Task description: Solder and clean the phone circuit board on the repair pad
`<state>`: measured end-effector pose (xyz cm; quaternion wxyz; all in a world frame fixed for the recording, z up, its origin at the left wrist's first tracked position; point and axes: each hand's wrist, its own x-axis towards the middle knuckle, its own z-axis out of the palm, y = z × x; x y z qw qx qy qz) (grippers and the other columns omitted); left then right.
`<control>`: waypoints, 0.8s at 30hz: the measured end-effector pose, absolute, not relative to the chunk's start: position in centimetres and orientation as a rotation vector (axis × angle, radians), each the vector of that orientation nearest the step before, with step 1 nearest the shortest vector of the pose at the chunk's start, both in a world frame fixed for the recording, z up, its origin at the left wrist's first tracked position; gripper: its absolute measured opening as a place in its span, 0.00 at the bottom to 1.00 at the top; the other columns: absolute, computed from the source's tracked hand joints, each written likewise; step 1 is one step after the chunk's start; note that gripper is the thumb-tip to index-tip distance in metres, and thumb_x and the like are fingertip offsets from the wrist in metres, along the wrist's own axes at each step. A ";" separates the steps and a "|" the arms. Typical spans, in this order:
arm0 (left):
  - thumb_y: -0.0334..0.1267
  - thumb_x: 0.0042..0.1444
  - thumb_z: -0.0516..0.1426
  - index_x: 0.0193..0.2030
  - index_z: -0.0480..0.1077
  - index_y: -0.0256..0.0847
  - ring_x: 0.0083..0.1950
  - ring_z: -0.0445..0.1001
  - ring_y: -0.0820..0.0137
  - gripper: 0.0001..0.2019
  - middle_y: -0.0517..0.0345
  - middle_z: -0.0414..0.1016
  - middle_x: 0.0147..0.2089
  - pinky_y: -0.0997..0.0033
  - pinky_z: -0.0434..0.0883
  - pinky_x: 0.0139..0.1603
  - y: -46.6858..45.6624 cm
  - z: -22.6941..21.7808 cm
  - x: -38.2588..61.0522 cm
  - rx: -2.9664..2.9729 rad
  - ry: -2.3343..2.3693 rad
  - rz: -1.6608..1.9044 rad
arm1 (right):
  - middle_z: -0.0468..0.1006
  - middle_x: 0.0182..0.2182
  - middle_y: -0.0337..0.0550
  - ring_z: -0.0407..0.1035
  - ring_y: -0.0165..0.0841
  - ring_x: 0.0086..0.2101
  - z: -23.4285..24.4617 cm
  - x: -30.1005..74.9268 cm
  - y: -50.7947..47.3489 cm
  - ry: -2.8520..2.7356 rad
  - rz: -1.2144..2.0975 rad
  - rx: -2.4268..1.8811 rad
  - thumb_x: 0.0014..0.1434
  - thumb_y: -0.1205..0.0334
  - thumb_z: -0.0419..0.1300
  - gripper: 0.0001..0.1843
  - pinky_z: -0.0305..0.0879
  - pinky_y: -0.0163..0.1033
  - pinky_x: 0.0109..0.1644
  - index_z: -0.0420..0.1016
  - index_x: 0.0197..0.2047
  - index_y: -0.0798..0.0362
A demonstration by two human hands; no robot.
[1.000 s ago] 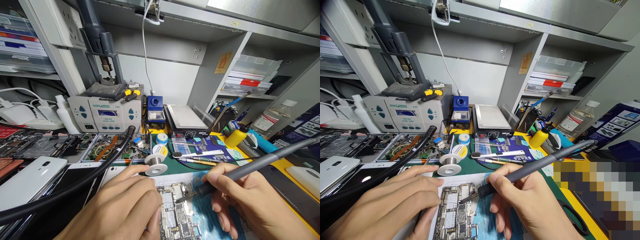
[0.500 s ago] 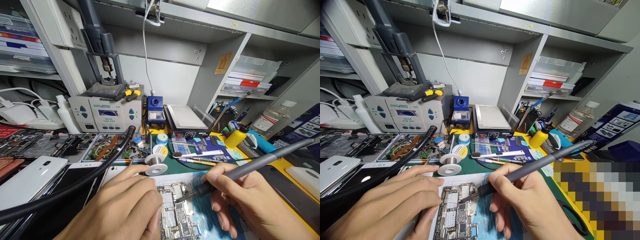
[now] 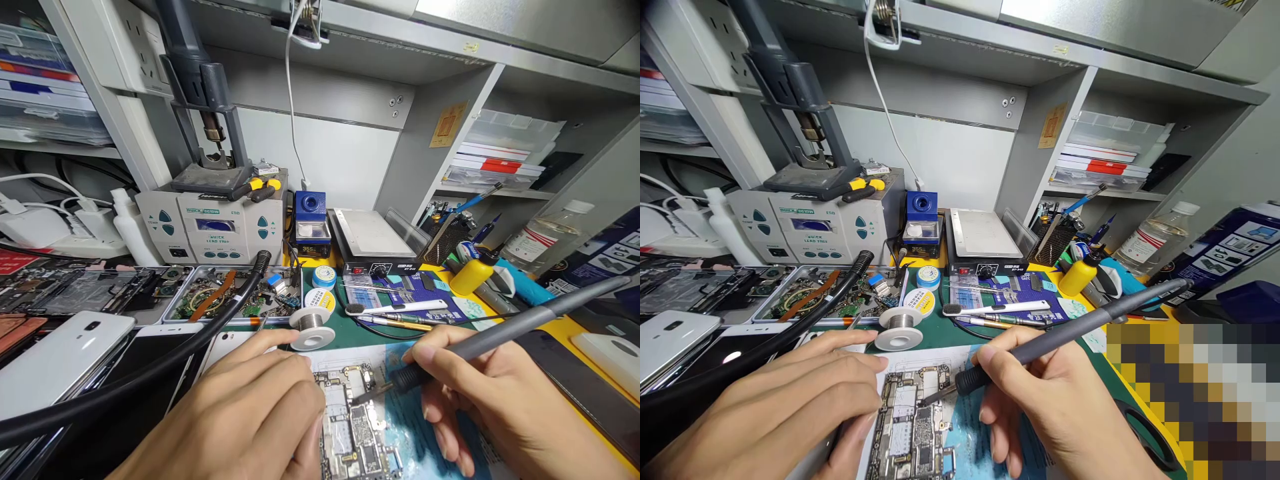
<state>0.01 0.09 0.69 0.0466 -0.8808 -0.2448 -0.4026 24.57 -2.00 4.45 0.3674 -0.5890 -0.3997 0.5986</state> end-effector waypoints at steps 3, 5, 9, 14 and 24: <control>0.23 0.56 0.54 0.37 0.71 0.41 0.33 0.80 0.70 0.09 0.63 0.74 0.26 0.65 0.77 0.56 0.1 0.7 0.0 -2.685 -0.738 -1.227 | 0.77 0.17 0.35 0.70 0.26 0.14 4.4 24.6 -2.0 -1.015 1.534 -1.502 0.52 0.42 0.72 0.25 0.67 0.26 0.15 0.70 0.31 0.55; 0.23 0.56 0.54 0.37 0.71 0.41 0.32 0.80 0.70 0.10 0.63 0.74 0.26 0.66 0.77 0.56 0.2 0.7 0.0 -2.682 -0.735 -1.227 | 0.76 0.16 0.35 0.70 0.26 0.14 4.2 24.6 -2.0 -0.997 1.526 -1.484 0.53 0.43 0.72 0.24 0.66 0.26 0.15 0.70 0.31 0.54; 0.23 0.56 0.54 0.37 0.71 0.41 0.32 0.80 0.70 0.10 0.63 0.75 0.26 0.64 0.77 0.56 0.2 0.7 0.1 -2.679 -0.726 -1.222 | 0.76 0.16 0.35 0.69 0.26 0.13 3.6 24.4 -2.1 -0.996 1.513 -1.431 0.54 0.42 0.71 0.24 0.65 0.26 0.14 0.69 0.30 0.53; 0.24 0.57 0.54 0.37 0.71 0.42 0.32 0.80 0.69 0.09 0.63 0.73 0.25 0.63 0.78 0.54 0.2 0.6 0.1 -2.677 -0.730 -1.205 | 0.75 0.15 0.34 0.68 0.26 0.13 3.6 23.6 -2.6 -1.027 1.406 -1.464 0.54 0.42 0.70 0.25 0.64 0.26 0.15 0.68 0.28 0.53; 0.23 0.56 0.54 0.37 0.71 0.41 0.31 0.79 0.69 0.10 0.64 0.72 0.25 0.65 0.78 0.52 0.2 0.9 0.1 -2.650 -0.707 -1.231 | 0.75 0.14 0.34 0.68 0.27 0.13 3.4 23.7 -2.6 -1.087 1.388 -1.457 0.56 0.40 0.69 0.24 0.64 0.27 0.15 0.68 0.28 0.52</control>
